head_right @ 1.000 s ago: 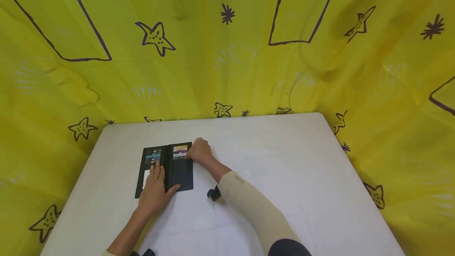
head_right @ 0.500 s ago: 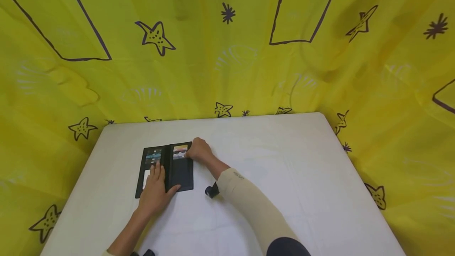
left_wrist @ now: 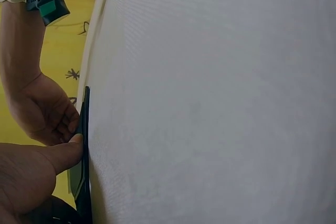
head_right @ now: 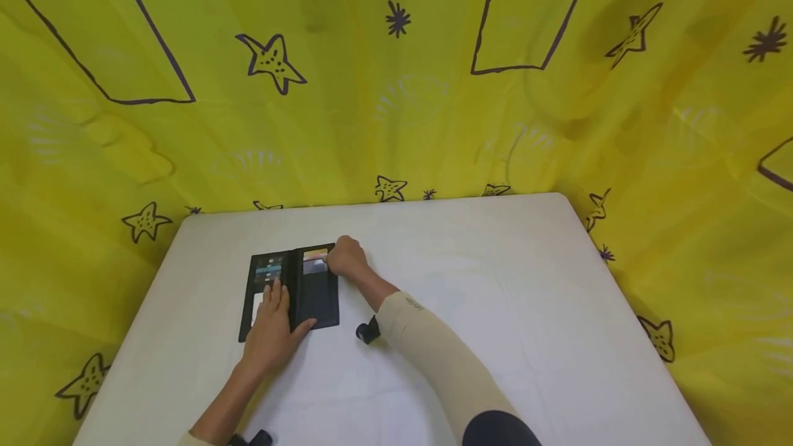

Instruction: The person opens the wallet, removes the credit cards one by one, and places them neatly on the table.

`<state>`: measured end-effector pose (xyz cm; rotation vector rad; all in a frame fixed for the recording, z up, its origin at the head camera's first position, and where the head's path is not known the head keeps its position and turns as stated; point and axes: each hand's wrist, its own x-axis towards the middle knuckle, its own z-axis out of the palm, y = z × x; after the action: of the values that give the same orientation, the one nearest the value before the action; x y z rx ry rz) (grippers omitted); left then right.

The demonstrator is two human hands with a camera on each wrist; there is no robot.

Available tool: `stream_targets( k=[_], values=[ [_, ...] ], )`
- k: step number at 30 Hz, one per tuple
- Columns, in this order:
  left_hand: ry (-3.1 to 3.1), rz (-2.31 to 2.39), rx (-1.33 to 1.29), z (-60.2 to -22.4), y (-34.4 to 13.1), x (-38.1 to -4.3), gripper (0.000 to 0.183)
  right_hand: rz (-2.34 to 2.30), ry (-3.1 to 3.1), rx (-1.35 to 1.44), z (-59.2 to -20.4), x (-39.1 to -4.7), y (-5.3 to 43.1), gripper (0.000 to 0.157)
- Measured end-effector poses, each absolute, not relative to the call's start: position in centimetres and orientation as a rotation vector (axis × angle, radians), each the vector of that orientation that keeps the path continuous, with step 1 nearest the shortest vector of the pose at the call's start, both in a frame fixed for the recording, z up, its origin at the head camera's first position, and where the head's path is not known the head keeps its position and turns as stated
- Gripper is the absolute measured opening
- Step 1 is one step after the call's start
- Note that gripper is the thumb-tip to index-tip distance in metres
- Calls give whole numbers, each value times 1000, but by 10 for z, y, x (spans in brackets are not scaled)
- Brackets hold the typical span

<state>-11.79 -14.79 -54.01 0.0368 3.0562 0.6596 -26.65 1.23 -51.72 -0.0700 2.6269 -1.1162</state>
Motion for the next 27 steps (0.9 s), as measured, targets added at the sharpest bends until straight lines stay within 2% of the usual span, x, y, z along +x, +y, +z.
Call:
stream_targets(
  k=[6,27],
  values=[
    [3070,630,52,-537,-148,-117,95,-1179,2654,-83,-519,-265,11,56],
    [3073,640,56,-541,-148,-117,95,-1232,2664,-90,-513,-258,12,40]
  ],
)
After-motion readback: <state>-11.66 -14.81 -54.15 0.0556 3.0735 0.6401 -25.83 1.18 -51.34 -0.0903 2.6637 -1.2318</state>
